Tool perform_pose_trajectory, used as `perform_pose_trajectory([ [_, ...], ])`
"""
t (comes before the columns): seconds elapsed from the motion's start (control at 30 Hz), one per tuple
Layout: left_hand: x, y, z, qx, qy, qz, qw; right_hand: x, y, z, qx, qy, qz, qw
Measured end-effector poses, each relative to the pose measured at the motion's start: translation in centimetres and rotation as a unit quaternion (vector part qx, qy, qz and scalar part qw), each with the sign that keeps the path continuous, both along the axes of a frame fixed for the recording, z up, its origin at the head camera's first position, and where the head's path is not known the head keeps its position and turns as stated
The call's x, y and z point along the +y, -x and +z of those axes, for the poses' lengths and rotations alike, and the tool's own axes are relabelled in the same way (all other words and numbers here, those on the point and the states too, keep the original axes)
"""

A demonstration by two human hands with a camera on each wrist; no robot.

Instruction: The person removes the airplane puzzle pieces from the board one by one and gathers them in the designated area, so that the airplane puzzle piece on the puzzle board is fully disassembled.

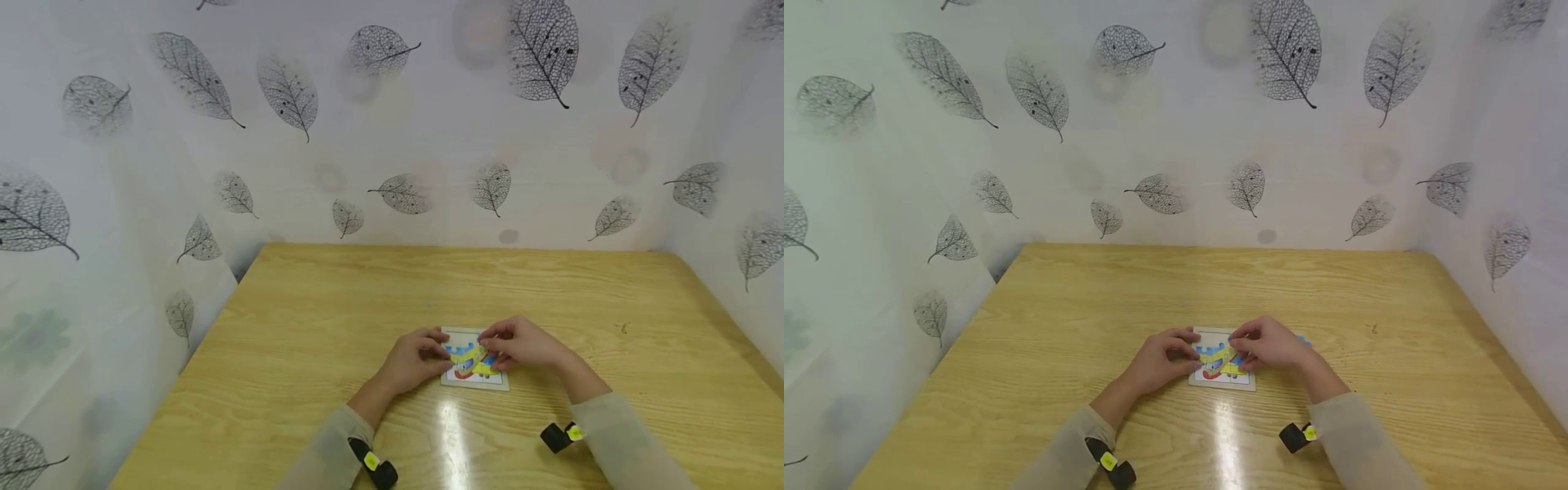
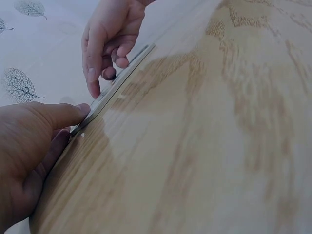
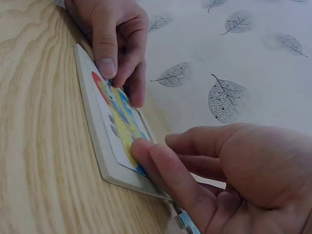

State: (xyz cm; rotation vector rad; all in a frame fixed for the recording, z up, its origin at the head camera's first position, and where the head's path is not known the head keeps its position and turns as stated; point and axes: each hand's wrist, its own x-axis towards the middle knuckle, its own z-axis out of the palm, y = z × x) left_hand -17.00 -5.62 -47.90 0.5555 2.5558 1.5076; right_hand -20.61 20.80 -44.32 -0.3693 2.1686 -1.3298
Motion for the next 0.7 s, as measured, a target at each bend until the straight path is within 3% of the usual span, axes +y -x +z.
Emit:
perform_pose_trajectory([
  [0.13,0.1,0.0,0.1,-0.002,0.005,0.002,1.0000,-0.5,-0.1,0.0,0.014,-0.015,-0.012,1.000],
  [0.27,0.1,0.0,0.2,-0.003,0.008,0.001,1.0000,-0.9,-0.4,0.2,0.072,-0.047,-0.007,0.996],
  [0.5,0.1,0.0,0.0,-0.002,0.005,-0.003,1.0000,-1.6,-1.0,0.5,0.187,-0.126,0.008,0.974],
  [0.7,0.1,0.0,0.1,-0.003,-0.002,-0.004,1.0000,-1.6,-1.2,0.5,0.192,-0.145,-0.020,0.970],
])
